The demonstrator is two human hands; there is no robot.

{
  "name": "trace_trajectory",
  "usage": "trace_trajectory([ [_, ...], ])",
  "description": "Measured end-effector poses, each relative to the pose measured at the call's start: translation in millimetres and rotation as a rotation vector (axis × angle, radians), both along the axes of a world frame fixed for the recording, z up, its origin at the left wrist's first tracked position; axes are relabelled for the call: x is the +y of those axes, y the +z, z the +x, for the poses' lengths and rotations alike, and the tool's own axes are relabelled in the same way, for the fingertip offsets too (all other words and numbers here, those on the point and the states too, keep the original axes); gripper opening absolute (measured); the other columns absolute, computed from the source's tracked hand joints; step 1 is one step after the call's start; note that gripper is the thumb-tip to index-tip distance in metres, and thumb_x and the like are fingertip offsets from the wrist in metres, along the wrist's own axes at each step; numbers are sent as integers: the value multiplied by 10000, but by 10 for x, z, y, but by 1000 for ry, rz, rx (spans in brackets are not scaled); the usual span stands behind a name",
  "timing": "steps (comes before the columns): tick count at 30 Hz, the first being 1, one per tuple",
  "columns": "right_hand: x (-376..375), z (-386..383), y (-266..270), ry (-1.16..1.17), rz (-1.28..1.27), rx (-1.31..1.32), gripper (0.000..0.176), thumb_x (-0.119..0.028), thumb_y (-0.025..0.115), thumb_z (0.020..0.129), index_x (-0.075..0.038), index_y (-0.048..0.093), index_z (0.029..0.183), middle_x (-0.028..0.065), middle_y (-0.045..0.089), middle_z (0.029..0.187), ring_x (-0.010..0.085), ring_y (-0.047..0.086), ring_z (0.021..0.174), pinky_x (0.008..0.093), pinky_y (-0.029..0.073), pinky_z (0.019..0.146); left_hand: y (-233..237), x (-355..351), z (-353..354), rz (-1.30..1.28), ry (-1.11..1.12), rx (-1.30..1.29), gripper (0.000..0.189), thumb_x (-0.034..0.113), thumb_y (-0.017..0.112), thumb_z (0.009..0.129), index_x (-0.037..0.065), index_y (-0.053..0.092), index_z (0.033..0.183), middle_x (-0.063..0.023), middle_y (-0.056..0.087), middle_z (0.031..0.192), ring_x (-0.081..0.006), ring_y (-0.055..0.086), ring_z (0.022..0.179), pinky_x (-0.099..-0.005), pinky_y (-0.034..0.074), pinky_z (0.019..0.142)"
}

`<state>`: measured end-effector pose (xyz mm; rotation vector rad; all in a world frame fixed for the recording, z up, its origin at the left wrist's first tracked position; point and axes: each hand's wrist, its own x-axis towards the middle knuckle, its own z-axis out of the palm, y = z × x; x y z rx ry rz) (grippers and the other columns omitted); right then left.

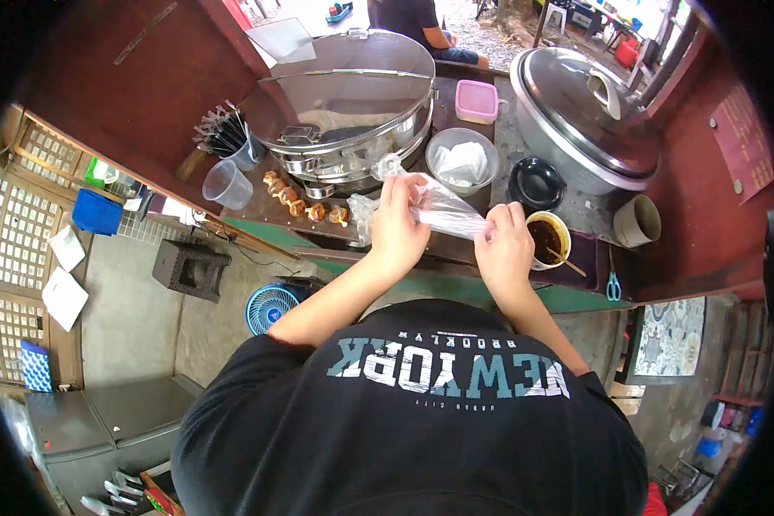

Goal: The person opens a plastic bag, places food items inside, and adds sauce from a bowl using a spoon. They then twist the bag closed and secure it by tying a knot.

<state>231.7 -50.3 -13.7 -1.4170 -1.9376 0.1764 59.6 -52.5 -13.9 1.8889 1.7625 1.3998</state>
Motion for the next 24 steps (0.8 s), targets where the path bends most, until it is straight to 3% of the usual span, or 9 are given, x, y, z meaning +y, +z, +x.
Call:
trace_trajectory([
  [3, 47, 66, -13, -13, -55, 54, 180, -4, 634, 626, -48, 498, 735, 118, 500, 813, 340, 550, 771, 432, 441, 664, -11, -69, 15, -71, -86, -43, 476, -61, 599, 644, 96, 486, 1079, -117, 494, 975, -315, 568, 825, -421, 484, 689],
  [9, 15, 113, -114, 229, 215, -45, 220, 17, 611, 546, -55, 522, 733, 100, 502, 770, 307, 545, 737, 413, 428, 646, 77, -100, 55, -24, 112, 159, 521, -53, 610, 616, 133, 496, 1088, -118, 487, 1036, -347, 578, 868, -452, 495, 695],
  [12, -12, 69, -102, 342, 279, -28, 232, 5, 616, 532, -59, 523, 735, 94, 505, 752, 295, 542, 719, 404, 419, 640, 65, -128, 33, -9, 2, 206, 515, -37, 611, 624, 143, 502, 1094, -129, 473, 1067, -351, 573, 876, -460, 488, 695],
  [16, 23, 72, -44, 165, 177, -111, 187, -1, 625, 612, -64, 515, 749, 94, 501, 739, 302, 546, 718, 395, 413, 642, 104, -53, -92, -25, 97, 190, 452, -22, 608, 688, 139, 507, 1098, -143, 462, 1081, -354, 572, 877, -458, 481, 689],
  [17, 23, 62, -29, 107, 82, -127, 169, 12, 607, 677, -51, 506, 797, 106, 496, 735, 328, 548, 742, 417, 420, 670, 73, -46, -105, -25, 101, 161, 434, -20, 606, 705, 137, 507, 1098, -145, 462, 1078, -356, 571, 874, -456, 479, 685],
  [19, 67, 29, -64, 32, 62, 39, 183, 29, 591, 710, -41, 500, 853, 116, 496, 730, 344, 542, 742, 425, 426, 687, 31, -50, -98, 22, 118, 97, 386, -20, 584, 757, 127, 507, 1105, -151, 454, 1106, -357, 570, 850, -453, 470, 679],
  [20, 89, 19, -85, -6, 53, 122, 191, 37, 583, 726, -36, 497, 881, 120, 496, 727, 353, 539, 742, 429, 428, 696, 23, -38, -88, 68, 129, 113, 376, -23, 579, 772, 113, 508, 1115, -140, 469, 1080, -312, 576, 809, -417, 481, 672],
  [22, 106, 34, -148, 38, -119, 403, 216, 53, 559, 788, -25, 488, 976, 109, 542, 822, 256, 575, 784, 345, 465, 715, 12, -26, -82, 157, 152, 146, 357, -29, 568, 802, 85, 510, 1136, -117, 501, 1028, -223, 588, 727, -345, 504, 659],
  [24, 163, 51, -244, 108, -304, 769, 205, 54, 549, 812, -18, 492, 995, 96, 568, 882, 188, 585, 815, 293, 475, 717, 32, -11, -113, 100, 85, 122, 397, -63, 548, 777, 80, 512, 1145, -116, 528, 972, -205, 586, 747, -335, 502, 681],
])
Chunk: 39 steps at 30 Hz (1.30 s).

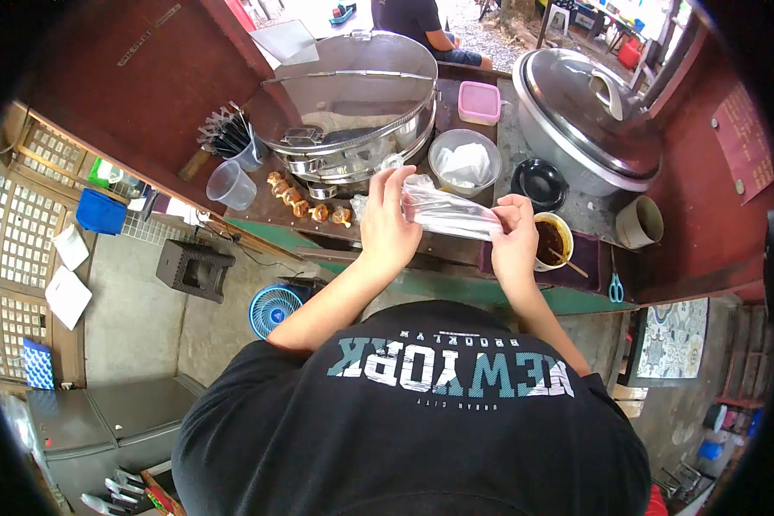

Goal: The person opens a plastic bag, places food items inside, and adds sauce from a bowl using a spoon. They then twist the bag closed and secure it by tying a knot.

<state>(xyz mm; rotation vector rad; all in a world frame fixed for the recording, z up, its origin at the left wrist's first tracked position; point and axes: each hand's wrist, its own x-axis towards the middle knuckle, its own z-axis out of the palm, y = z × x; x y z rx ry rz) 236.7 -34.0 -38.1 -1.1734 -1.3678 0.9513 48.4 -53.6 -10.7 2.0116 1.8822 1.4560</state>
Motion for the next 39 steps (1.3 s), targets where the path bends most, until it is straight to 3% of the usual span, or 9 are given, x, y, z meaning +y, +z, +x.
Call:
trace_trajectory([
  [4, 33, 63, -22, 297, -335, 828, 256, 88, 550, 778, -64, 517, 982, 72, 597, 933, 164, 587, 857, 277, 482, 767, -11, 10, 1, -364, -134, -336, 437, -125, 489, 709, 75, 521, 1096, -89, 573, 806, -247, 596, 809, -344, 468, 671],
  [8, 91, 176, 117, 634, -554, 1296, 254, 59, 507, 798, -80, 518, 1010, 73, 580, 930, 190, 584, 888, 316, 466, 826, -204, 114, -75, -507, -483, -1164, 410, -141, 489, 674, 55, 538, 1031, -28, 598, 882, -153, 570, 847, -258, 437, 778],
  [11, 147, 199, -37, 506, -289, 590, 156, 68, 582, 745, -48, 608, 847, 49, 570, 891, 186, 564, 837, 297, 444, 800, 42, 41, -9, -460, -720, -1604, 371, -116, 499, 660, 66, 526, 983, 6, 537, 833, -114, 518, 809, -243, 393, 797],
  [16, 8, 68, 226, 49, 300, -410, 56, 9, 661, 733, 5, 631, 780, 101, 535, 861, 237, 551, 790, 309, 448, 697, 101, -102, -7, -553, -883, -1116, 364, -73, 540, 706, 65, 509, 1042, 22, 503, 895, -70, 493, 861, -210, 379, 776],
  [23, -157, 128, 243, 102, 559, -386, 71, 28, 663, 685, 24, 603, 724, 139, 536, 945, 265, 565, 812, 323, 462, 682, 230, -214, 43, -429, -664, -1082, 432, 181, 572, 875, 56, 422, 1260, -48, 470, 1165, -161, 485, 1079, -291, 382, 923],
  [27, -167, 149, 211, 193, 628, -353, 125, 63, 664, 655, 6, 616, 756, 133, 541, 958, 253, 570, 826, 320, 468, 683, 173, -28, -16, -721, -895, -1225, 660, 304, 671, 838, 54, 378, 1374, -88, 494, 1287, -158, 482, 1168, -313, 388, 978],
  [30, -176, 133, 248, 260, 615, -329, 178, 87, 661, 643, -3, 626, 793, 122, 538, 952, 243, 565, 825, 315, 468, 691, 126, 92, -49, -787, -1106, -1061, 570, 210, 723, 795, 26, 492, 1282, -79, 589, 1176, -143, 559, 1058, -310, 433, 929],
  [35, -171, 90, 326, 197, 557, -303, 213, 69, 682, 646, 2, 618, 838, 107, 503, 996, 202, 542, 817, 294, 457, 697, -22, 214, -52, -744, -961, -979, 202, 84, 730, 774, 2, 652, 941, -35, 672, 852, -101, 612, 772, -243, 488, 740],
  [39, -157, 127, 231, 100, 329, -260, 256, 18, 704, 651, -5, 597, 883, 103, 479, 1024, 188, 511, 795, 273, 439, 681, 30, 210, -16, -689, -749, -830, 186, 63, 732, 758, 5, 665, 921, -19, 667, 826, -69, 588, 749, -224, 477, 712],
])
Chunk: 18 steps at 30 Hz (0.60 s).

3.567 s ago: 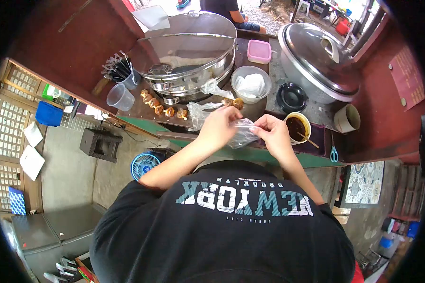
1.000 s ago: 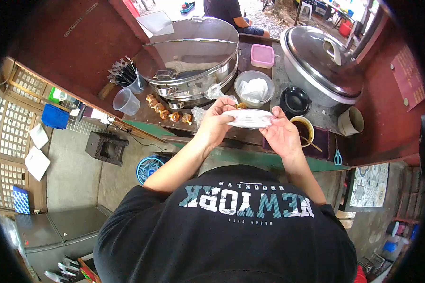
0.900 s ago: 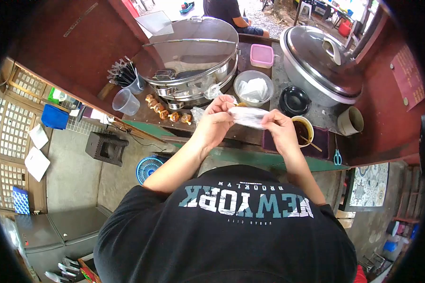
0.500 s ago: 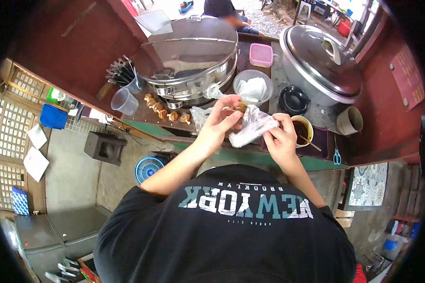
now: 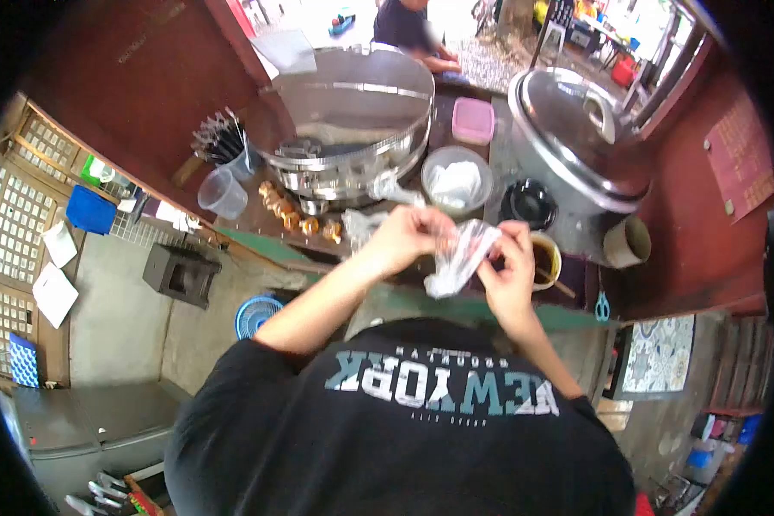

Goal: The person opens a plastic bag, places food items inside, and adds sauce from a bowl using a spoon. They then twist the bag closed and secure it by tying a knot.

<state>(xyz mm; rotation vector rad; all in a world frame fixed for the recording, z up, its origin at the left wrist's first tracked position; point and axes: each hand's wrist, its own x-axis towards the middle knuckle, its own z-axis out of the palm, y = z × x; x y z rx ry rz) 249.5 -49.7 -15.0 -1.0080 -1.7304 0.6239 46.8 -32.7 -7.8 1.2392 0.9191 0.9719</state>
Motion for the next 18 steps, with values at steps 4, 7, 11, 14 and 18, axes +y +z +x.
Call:
trace_trajectory([
  [4, 4, -34, 72, -121, -2, -78, 231, -8, 700, 669, -5, 573, 862, 98, 472, 1036, 191, 511, 851, 271, 432, 660, 9, -25, 78, 77, 0, 101, 149, 107, 733, 766, 23, 688, 880, -9, 668, 783, -57, 575, 698, -224, 473, 659],
  [7, -1, 29, 31, -17, -192, 56, 177, 4, 667, 720, 2, 564, 864, 92, 481, 998, 158, 530, 790, 260, 444, 665, -17, -20, 106, 90, 61, 120, 133, 103, 715, 774, 26, 691, 881, -13, 669, 778, -46, 561, 674, -224, 464, 631],
  [11, -34, 5, 116, 112, -302, 389, 99, 12, 603, 807, 3, 562, 897, 61, 477, 988, 96, 524, 791, 224, 448, 703, 124, -55, 107, 145, 85, 246, 137, 35, 699, 761, 15, 681, 895, -13, 662, 818, -52, 583, 716, -221, 477, 655],
  [14, -29, 31, 134, 93, -269, 238, 203, -6, 612, 816, 6, 565, 1013, 49, 455, 1002, 107, 516, 855, 240, 443, 760, 88, -54, 145, 219, 113, 220, 133, 35, 695, 749, 22, 684, 881, -10, 663, 803, -54, 569, 700, -229, 471, 647],
  [18, -18, -78, 144, 241, -342, 342, 435, 33, 648, 761, -14, 521, 1175, 72, 485, 1136, 173, 524, 1061, 290, 440, 907, -76, -21, 195, 71, 25, 51, 196, 11, 688, 758, 7, 671, 954, -39, 671, 899, -84, 604, 801, -248, 487, 737],
])
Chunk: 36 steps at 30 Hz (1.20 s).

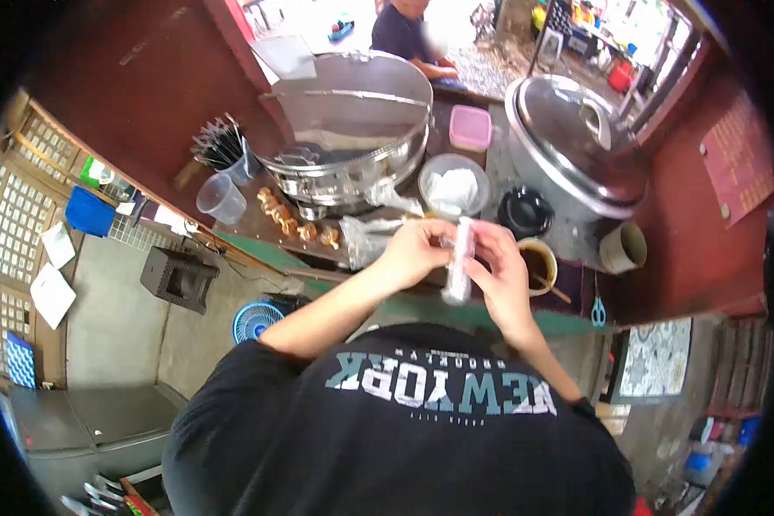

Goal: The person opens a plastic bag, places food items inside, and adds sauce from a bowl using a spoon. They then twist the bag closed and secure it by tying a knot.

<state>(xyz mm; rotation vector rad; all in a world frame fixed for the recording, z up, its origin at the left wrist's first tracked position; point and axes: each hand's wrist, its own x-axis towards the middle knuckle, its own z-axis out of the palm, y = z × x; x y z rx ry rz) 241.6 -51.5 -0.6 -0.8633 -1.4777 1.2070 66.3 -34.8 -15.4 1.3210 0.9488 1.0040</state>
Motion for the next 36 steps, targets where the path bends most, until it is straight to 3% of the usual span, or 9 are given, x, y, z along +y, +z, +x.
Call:
trace_trajectory([
  [5, -49, -113, 63, 20, 157, -281, 712, 16, 719, 688, -56, 412, 1326, 124, 498, 1283, 205, 519, 1157, 353, 414, 974, -89, -16, 169, -212, 46, -512, 196, 67, 682, 794, 34, 653, 985, -44, 672, 916, -132, 638, 790, -275, 514, 744],
  [8, -48, -125, 70, 15, 225, -312, 676, -41, 720, 731, -65, 404, 1328, 114, 513, 1262, 208, 518, 1149, 356, 419, 957, -237, 12, 176, -344, 13, -742, 297, 160, 663, 840, 51, 595, 1108, -54, 649, 1015, -173, 637, 891, -314, 519, 801],
  [12, 27, -23, 89, 5, -94, -55, 429, -176, 633, 857, -54, 486, 1241, 92, 532, 1179, 174, 519, 1043, 310, 432, 861, -125, -5, 122, -548, -61, -977, 263, 127, 562, 902, 55, 536, 1154, -91, 617, 1077, -216, 619, 978, -353, 518, 870],
  [15, -2, 61, 244, -317, 428, -431, 235, -153, 649, 816, -62, 597, 1026, 113, 536, 1015, 241, 540, 953, 327, 428, 791, -102, -4, 108, -480, -49, -980, 263, 147, 562, 905, 48, 540, 1147, -93, 620, 1069, -216, 617, 982, -356, 514, 875],
  [17, -81, 43, 288, -274, 684, -588, 259, -143, 696, 744, -71, 605, 975, 123, 524, 971, 279, 533, 900, 365, 425, 746, -139, 60, 125, -476, 5, -969, 256, 154, 565, 901, 47, 546, 1132, -87, 622, 1050, -212, 620, 960, -351, 518, 855],
  [24, -167, -137, 41, -49, 623, -767, 198, -104, 675, 749, -55, 616, 931, 101, 596, 892, 284, 567, 813, 382, 422, 765, -72, 89, 229, -469, 48, -1045, 210, 114, 569, 888, 41, 568, 1085, -86, 629, 1007, -213, 622, 924, -369, 526, 811],
  [26, -161, -83, 17, 66, 563, -710, 142, -46, 663, 760, -42, 630, 898, 98, 629, 839, 273, 596, 782, 370, 452, 753, -207, 142, 205, -442, 83, -950, 286, 202, 521, 920, 53, 538, 1164, -95, 604, 1103, -237, 594, 1001, -402, 482, 896],
  [29, -161, -9, 127, -147, 514, -447, 166, -13, 640, 748, -54, 627, 907, 110, 618, 865, 293, 601, 821, 387, 470, 721, -248, 137, 143, -368, 15, -826, 348, 251, 513, 930, 57, 516, 1219, -96, 589, 1153, -240, 578, 1049, -409, 468, 933],
  [36, 28, 117, 43, -161, 564, -787, 146, -38, 615, 709, -51, 657, 848, 73, 650, 903, 256, 564, 887, 386, 427, 788, -374, 34, 267, -356, -230, -777, 326, 109, 682, 823, 45, 590, 1129, -41, 633, 1051, -121, 610, 933, -270, 503, 810],
])
